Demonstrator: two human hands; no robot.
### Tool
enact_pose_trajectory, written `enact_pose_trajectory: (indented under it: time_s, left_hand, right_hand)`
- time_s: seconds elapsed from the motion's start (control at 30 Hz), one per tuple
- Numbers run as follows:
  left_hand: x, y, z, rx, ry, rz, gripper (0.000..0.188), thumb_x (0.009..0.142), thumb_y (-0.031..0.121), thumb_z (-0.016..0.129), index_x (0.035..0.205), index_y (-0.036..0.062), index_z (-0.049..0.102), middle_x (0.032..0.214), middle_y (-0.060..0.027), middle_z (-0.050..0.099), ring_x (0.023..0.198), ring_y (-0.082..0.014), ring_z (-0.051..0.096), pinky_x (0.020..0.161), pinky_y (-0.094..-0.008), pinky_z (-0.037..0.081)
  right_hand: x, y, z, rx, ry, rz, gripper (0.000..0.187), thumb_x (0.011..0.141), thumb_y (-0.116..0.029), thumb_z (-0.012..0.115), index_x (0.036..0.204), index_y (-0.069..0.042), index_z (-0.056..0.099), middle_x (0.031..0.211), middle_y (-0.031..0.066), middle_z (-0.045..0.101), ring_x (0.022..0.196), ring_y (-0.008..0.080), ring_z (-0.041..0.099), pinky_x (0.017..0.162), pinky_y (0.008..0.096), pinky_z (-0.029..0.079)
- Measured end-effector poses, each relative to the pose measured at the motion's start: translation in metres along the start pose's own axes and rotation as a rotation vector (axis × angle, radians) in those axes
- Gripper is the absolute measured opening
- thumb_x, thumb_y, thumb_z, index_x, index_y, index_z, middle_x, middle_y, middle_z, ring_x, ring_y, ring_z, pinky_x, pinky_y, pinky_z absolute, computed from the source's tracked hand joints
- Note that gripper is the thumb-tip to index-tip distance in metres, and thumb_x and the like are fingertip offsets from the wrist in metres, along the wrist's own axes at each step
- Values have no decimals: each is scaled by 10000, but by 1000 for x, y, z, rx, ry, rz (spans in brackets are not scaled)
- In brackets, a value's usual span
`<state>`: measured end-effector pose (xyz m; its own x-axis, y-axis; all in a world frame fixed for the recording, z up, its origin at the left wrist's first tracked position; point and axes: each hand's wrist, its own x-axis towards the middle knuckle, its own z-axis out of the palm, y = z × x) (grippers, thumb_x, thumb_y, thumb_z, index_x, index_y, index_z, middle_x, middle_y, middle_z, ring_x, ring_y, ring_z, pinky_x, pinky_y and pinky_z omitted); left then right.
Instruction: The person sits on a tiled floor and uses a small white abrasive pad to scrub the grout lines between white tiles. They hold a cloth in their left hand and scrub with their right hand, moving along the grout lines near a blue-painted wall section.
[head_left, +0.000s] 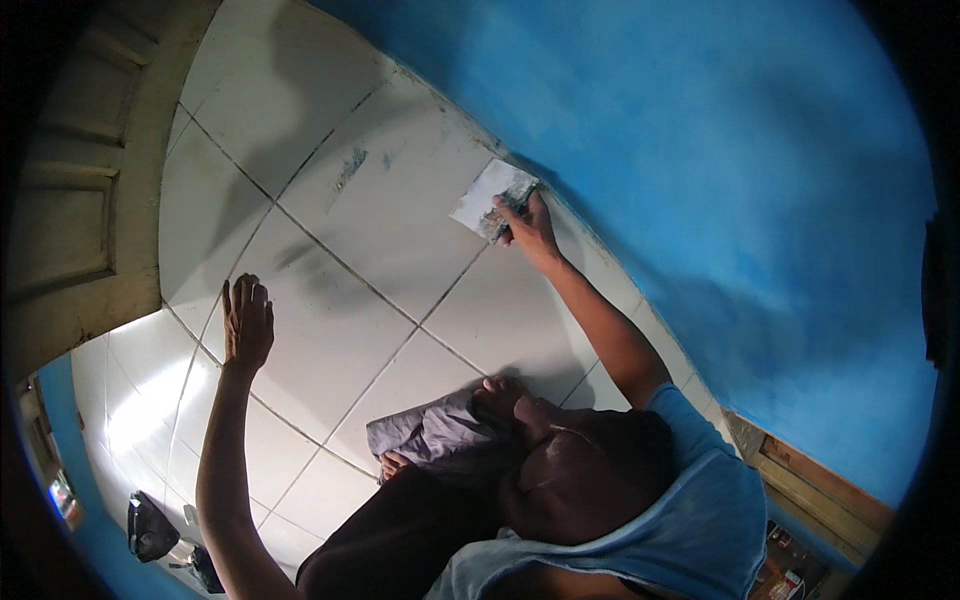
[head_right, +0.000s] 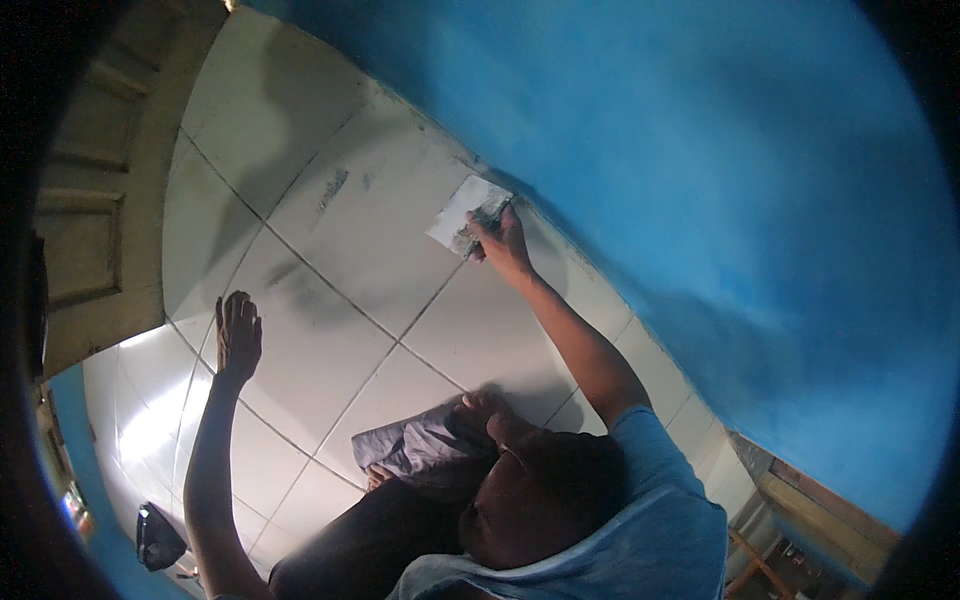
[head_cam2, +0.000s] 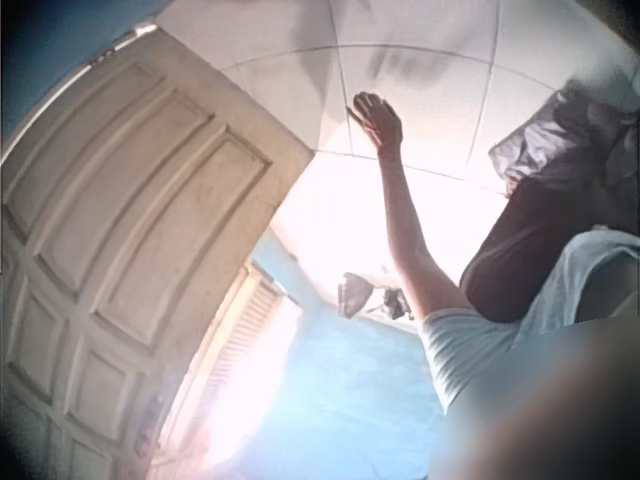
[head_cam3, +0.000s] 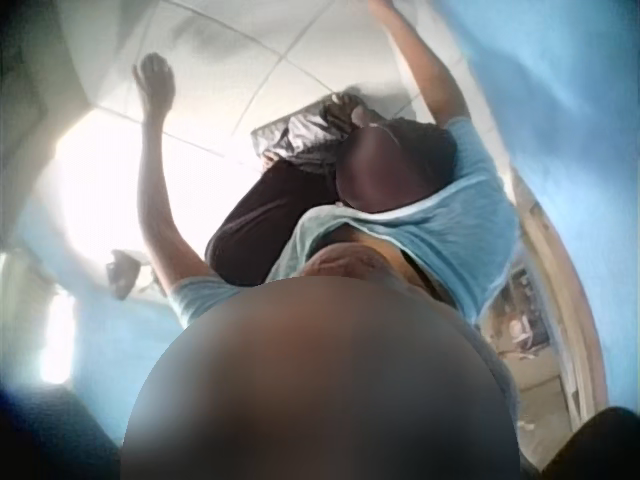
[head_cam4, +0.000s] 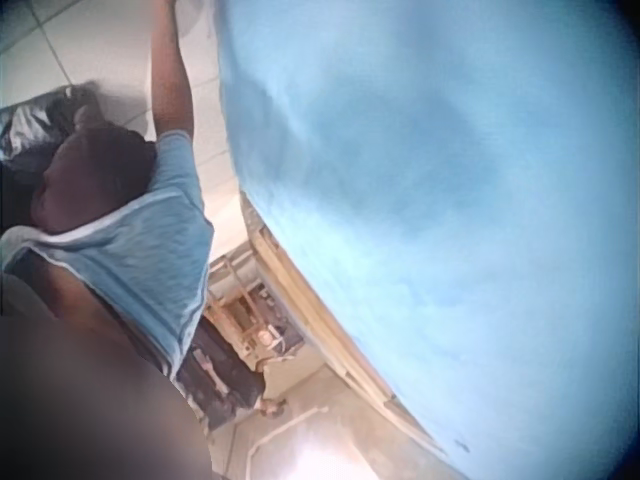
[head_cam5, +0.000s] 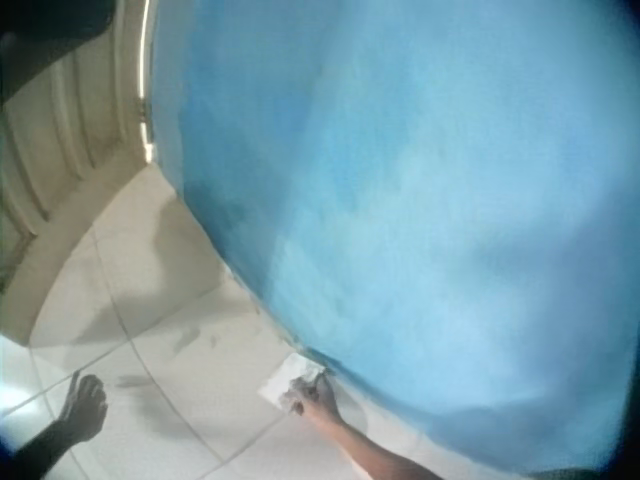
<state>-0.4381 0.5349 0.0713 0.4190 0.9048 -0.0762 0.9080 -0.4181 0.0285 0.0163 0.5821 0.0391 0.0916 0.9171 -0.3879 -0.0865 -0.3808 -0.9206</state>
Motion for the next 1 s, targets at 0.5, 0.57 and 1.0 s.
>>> enact_pose_trajectory:
  time_s: [0.5, 0.57, 1.0]
  left_hand:
    - [38, 45, 68, -308, 423, -742, 369, 888, 284, 449, 1111, -9, 475, 1224, -210, 428, 1166, -366, 371, 1010, -460, 266]
    - [35, 42, 71, -286, 437, -730, 366, 888, 280, 448, 1110, -10, 478, 1227, -212, 428, 1167, -367, 370, 1013, -460, 264]
    - [33, 41, 73, -264, 419, -754, 401, 889, 259, 445, 1158, -37, 461, 1244, -218, 424, 1177, -369, 370, 1020, -454, 266]
  right_hand:
    - [75, 2, 49, -16, 60, -21, 169, 873, -109, 561, 997, -43, 467, 726, 70, 568, 449, 138, 510, 360, 250, 414]
    - [89, -3, 62, 63, 28, -59, 129, 866, -90, 548, 962, -35, 482, 721, 78, 567, 435, 153, 503, 362, 262, 397]
    - [107, -17, 78, 66, -40, -25, 161, 863, -88, 559, 983, -44, 461, 776, 82, 567, 515, 147, 531, 400, 264, 410]
